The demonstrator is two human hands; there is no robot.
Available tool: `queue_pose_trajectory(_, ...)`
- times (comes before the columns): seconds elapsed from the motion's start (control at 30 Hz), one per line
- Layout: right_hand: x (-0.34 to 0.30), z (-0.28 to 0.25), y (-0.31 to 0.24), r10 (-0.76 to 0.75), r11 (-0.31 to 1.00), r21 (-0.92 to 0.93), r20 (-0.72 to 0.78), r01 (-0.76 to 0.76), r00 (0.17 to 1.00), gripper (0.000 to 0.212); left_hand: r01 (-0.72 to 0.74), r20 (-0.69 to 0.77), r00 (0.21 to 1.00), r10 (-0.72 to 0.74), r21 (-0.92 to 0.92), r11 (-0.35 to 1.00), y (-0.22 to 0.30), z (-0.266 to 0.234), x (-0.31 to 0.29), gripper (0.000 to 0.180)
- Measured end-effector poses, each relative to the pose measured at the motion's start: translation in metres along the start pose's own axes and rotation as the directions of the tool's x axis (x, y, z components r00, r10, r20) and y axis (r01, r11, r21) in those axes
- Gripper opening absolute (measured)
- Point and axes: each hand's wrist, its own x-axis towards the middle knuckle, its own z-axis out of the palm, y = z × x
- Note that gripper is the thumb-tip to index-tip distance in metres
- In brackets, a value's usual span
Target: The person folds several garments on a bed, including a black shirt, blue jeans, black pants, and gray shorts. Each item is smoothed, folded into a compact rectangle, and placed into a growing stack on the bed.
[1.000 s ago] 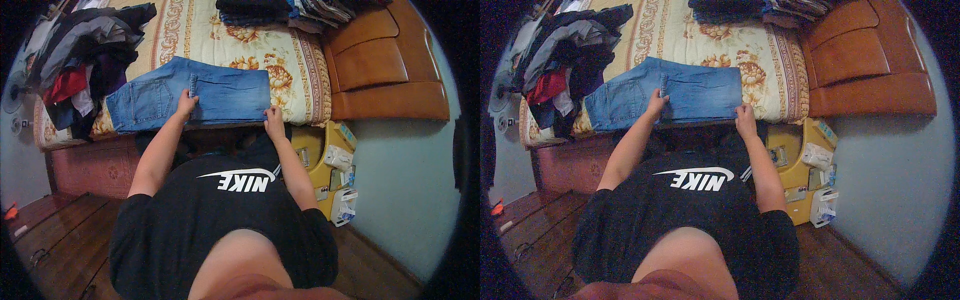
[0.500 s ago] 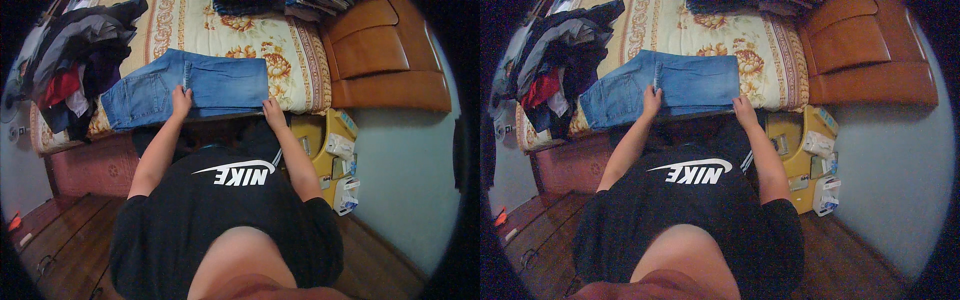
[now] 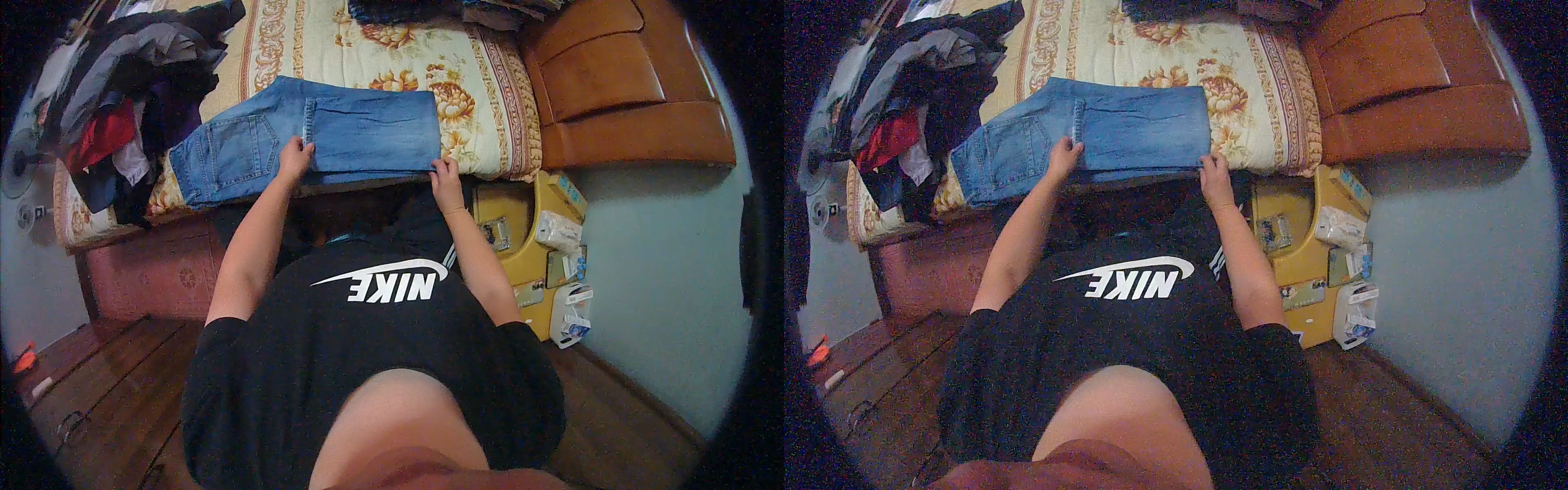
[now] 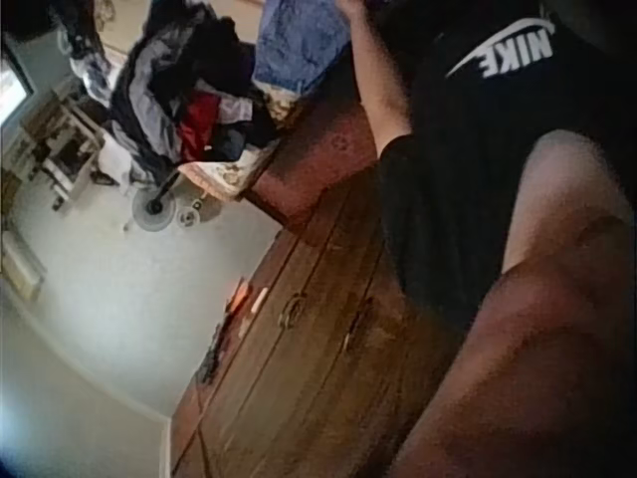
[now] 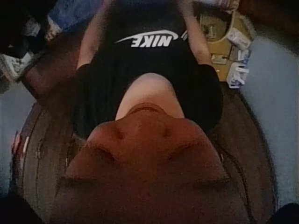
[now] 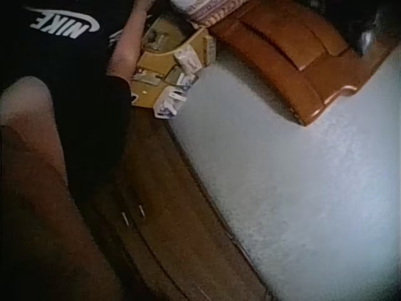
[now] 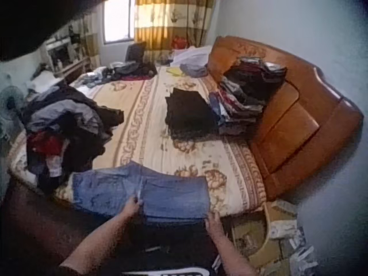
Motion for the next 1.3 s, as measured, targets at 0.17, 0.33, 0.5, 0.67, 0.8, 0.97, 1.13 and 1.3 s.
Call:
queue_pose_trajectory(0.17,0.012,-0.014,0.014,-0.153,0.988,0.051,0.248,0.145,0.957,0.026,-0.076,-0.08,0.995,0.066,-0.131,0.989,0.003,-0.01,-0.003,0.027)
queue_pose_trajectory(0.33,0.033,-0.023,0.021,-0.384,0.903,-0.017,0.422,0.43,0.822,0.018,0.039,0.0,0.999,-0.042,-0.379,0.925,-0.025,0.007,-0.002,0.026)
queue_pose_trajectory(0.5,0.042,-0.023,0.029,-0.386,0.856,-0.068,0.574,0.512,0.722,0.015,0.04,-0.073,0.994,-0.076,-0.402,0.915,-0.012,0.014,-0.024,0.026)
queue_pose_trajectory(0.67,0.031,-0.015,0.025,-0.292,0.925,-0.096,0.436,0.366,0.851,0.023,0.08,-0.032,0.995,-0.098,-0.356,0.931,-0.002,0.005,-0.008,0.039)
queue_pose_trajectory(0.8,0.027,-0.001,0.016,-0.259,0.913,-0.193,0.401,0.358,0.878,0.027,-0.025,-0.119,0.993,-0.009,-0.283,0.959,0.01,-0.002,0.036,0.049)
queue_pose_trajectory(0.97,0.031,-0.01,0.015,-0.237,0.928,-0.171,0.414,0.33,0.879,0.027,0.182,0.182,0.979,-0.089,-0.596,0.782,-0.001,0.005,0.07,0.03)
queue_pose_trajectory(1.13,0.033,-0.01,0.011,-0.152,0.944,-0.195,0.455,0.265,0.878,0.025,0.265,0.265,0.958,-0.108,-0.678,0.686,-0.002,0.005,0.073,0.026)
queue_pose_trajectory(1.3,0.082,-0.026,-0.057,0.157,0.869,-0.444,0.663,0.216,0.732,0.021,0.138,0.091,0.99,-0.107,-0.503,0.853,0.003,0.001,0.068,0.034)
